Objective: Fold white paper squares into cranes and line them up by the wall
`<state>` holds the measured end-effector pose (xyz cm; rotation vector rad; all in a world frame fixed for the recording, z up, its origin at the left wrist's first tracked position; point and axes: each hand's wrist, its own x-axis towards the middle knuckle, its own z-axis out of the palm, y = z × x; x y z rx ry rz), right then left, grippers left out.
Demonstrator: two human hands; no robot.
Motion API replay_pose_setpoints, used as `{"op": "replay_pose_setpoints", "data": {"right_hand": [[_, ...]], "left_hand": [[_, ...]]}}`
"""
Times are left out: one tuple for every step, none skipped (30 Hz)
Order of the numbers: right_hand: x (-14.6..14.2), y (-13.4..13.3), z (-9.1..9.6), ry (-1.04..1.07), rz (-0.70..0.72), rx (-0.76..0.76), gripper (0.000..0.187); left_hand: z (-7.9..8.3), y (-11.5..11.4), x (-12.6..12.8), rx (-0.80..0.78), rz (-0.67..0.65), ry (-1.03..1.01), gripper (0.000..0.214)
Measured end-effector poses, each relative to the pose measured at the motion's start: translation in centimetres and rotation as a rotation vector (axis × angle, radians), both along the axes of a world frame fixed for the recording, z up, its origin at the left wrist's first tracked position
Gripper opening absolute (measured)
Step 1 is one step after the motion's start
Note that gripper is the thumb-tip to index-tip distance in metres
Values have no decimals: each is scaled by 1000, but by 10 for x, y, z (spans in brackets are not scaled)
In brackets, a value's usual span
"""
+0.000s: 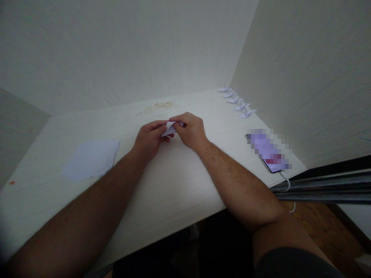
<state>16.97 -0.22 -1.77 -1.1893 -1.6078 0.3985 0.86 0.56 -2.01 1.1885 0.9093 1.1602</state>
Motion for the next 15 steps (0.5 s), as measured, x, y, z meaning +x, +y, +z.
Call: {"op": "replay_pose_setpoints", "data": {"right_hand": [[0,0,0,11,4,-3,25],[0,0,0,24,14,-8,27],[0,0,-1,38,24,-14,27],[0,0,-1,49,31,-22,28],[0,0,-1,56,34,-30,29],[0,0,-1,61,31,-37,29],[1,0,-1,62,28,-42,30],[1,0,-2,64,23,-42,31],[1,0,-2,67,21,-39,31],[2,0,-2,70,22,-35,31],[2,0,-3,79,23,-27,30],[2,0,-3,91,24,-20,29],[3,0,-3,109,25,-14,29],[3,1,-3,132,24,-12,28],[2,1,-3,159,21,-16,28]], "left_hand": [[1,0,0,-11,3,-3,18],[1,0,0,-20,6,-6,18],[1,0,0,-27,8,-10,18],[1,0,0,-33,9,-13,18],[1,0,0,-36,10,-14,18],[1,0,0,-38,12,-14,19],[1,1,0,-39,12,-15,19],[1,1,0,-40,14,-16,19],[1,1,0,-41,17,-16,20],[1,1,0,-42,20,-14,20],[2,1,1,-43,22,-11,20],[2,0,1,-45,24,-6,20],[3,0,1,-45,27,-1,19],[3,0,1,-44,29,4,19],[4,-1,1,-43,31,8,19]]}}
